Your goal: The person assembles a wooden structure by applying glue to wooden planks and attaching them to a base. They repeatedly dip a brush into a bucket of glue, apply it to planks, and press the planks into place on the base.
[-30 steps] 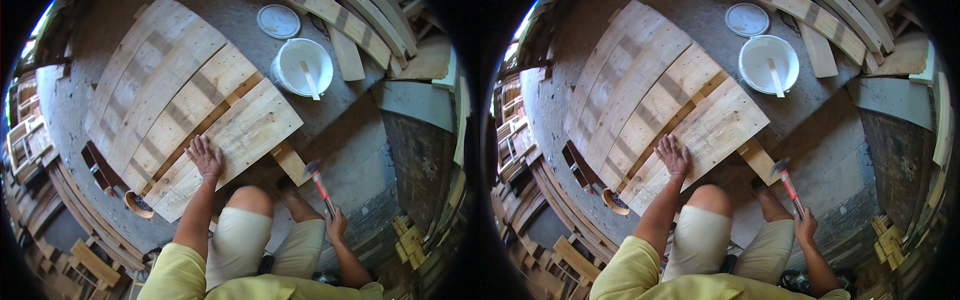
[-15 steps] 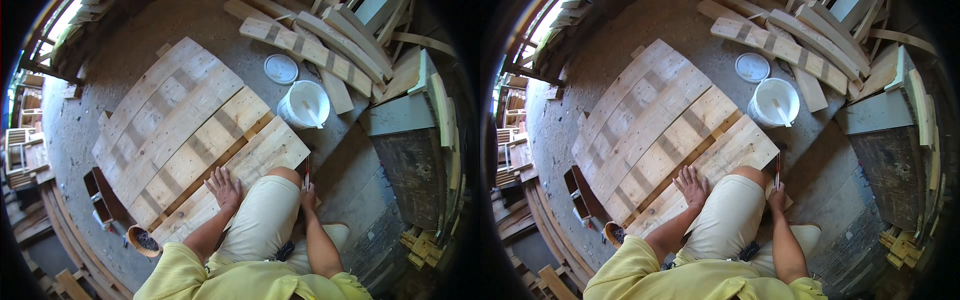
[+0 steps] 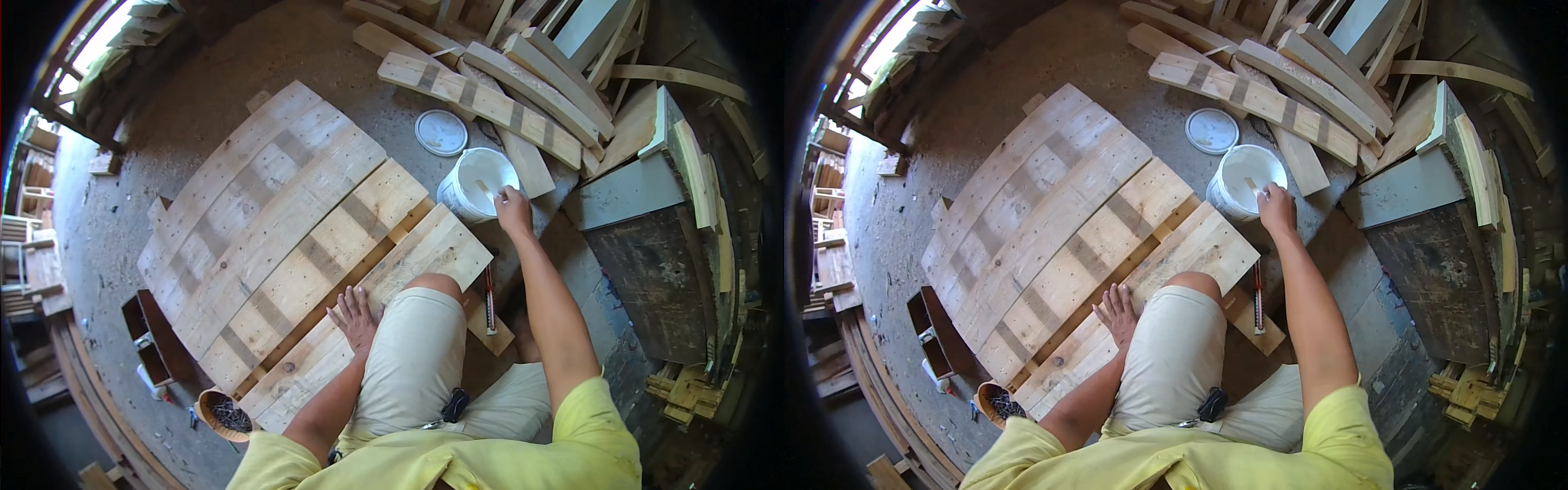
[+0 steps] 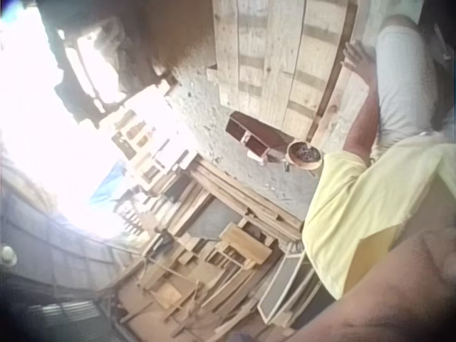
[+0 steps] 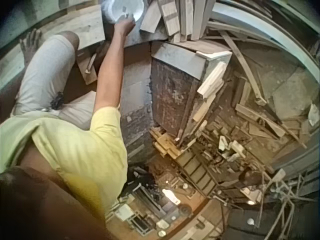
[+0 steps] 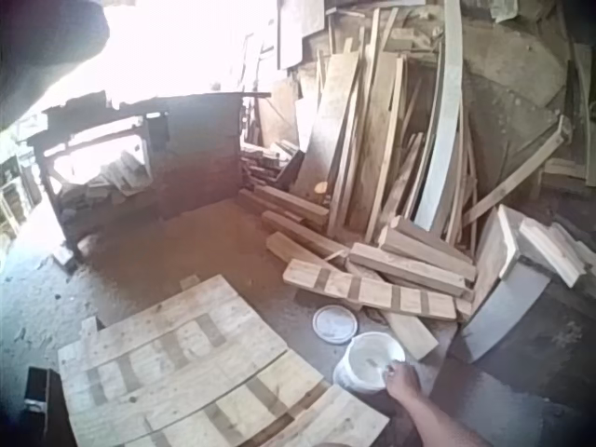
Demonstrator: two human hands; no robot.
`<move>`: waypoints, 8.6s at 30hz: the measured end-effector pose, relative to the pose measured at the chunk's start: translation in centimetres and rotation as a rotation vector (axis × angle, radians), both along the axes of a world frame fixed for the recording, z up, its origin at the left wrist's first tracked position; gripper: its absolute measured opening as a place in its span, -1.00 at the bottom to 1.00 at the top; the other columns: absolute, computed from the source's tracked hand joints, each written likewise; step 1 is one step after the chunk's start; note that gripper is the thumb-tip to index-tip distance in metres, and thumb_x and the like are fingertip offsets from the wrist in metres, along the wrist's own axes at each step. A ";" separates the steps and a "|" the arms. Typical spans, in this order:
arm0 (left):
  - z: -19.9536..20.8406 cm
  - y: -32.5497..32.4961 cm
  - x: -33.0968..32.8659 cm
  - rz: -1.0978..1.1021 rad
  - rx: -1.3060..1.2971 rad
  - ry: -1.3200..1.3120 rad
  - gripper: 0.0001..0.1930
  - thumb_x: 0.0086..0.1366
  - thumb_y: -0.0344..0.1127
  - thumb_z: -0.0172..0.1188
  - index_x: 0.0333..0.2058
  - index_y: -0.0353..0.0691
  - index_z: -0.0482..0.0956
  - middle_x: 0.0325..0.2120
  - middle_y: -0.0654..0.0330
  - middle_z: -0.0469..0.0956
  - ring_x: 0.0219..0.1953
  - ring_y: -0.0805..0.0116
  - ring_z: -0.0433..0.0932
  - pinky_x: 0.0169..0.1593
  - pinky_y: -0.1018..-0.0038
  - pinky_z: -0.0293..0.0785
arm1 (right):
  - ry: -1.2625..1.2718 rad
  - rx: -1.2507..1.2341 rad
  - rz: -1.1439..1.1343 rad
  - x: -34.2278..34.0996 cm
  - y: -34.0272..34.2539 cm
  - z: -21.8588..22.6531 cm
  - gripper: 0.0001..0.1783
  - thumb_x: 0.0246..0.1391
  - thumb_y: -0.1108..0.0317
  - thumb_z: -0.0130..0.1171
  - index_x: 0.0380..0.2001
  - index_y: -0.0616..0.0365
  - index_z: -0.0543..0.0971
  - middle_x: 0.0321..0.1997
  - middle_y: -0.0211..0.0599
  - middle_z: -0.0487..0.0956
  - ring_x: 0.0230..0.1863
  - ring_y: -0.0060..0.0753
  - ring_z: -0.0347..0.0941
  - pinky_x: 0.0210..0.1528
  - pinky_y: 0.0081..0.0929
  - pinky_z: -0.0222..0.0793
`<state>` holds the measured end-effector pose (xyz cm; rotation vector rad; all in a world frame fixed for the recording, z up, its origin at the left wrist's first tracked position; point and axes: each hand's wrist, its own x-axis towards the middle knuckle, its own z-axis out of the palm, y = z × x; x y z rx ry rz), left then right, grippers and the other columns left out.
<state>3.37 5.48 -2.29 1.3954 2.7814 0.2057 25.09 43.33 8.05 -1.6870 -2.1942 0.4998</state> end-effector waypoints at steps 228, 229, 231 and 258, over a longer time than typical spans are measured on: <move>17.2 12.7 -6.8 -0.036 0.662 -0.920 -0.64 0.16 -0.59 0.41 -0.05 -0.31 0.60 -0.23 0.24 0.68 -0.17 0.51 0.61 -0.03 0.54 0.50 | 0.083 -0.092 -0.002 5.0 13.5 3.3 -0.59 0.20 0.41 0.04 0.11 0.01 0.61 -0.16 0.00 0.68 -0.11 0.05 0.63 -0.01 -0.17 0.52; 17.2 12.7 -6.7 -0.043 0.660 -0.957 -0.64 0.18 -0.59 0.40 -0.04 -0.32 0.58 -0.19 0.24 0.67 -0.13 0.50 0.60 0.00 0.53 0.50 | 0.077 -0.097 -0.001 4.8 12.6 3.4 -0.59 0.20 0.41 0.04 0.11 0.01 0.61 -0.16 0.00 0.68 -0.11 0.05 0.63 -0.01 -0.17 0.52; 17.2 12.7 -6.5 -0.049 0.656 -1.003 -0.64 0.20 -0.59 0.38 -0.02 -0.33 0.57 -0.16 0.24 0.65 -0.08 0.49 0.59 0.03 0.52 0.49 | 0.128 -0.016 0.099 4.4 9.8 3.9 -0.59 0.21 0.44 0.07 0.12 0.08 0.59 -0.10 0.04 0.67 -0.09 0.04 0.63 0.00 -0.20 0.51; 20.7 13.2 -4.5 -0.068 0.631 -0.860 -0.67 0.22 -0.55 0.39 -0.03 -0.33 0.62 -0.24 0.25 0.70 -0.13 0.52 0.60 0.00 0.53 0.48 | 0.373 -0.008 0.117 2.4 -1.5 8.8 -0.62 0.27 0.46 0.03 0.13 0.13 0.57 -0.02 0.04 0.62 0.03 0.10 0.55 0.06 -0.14 0.46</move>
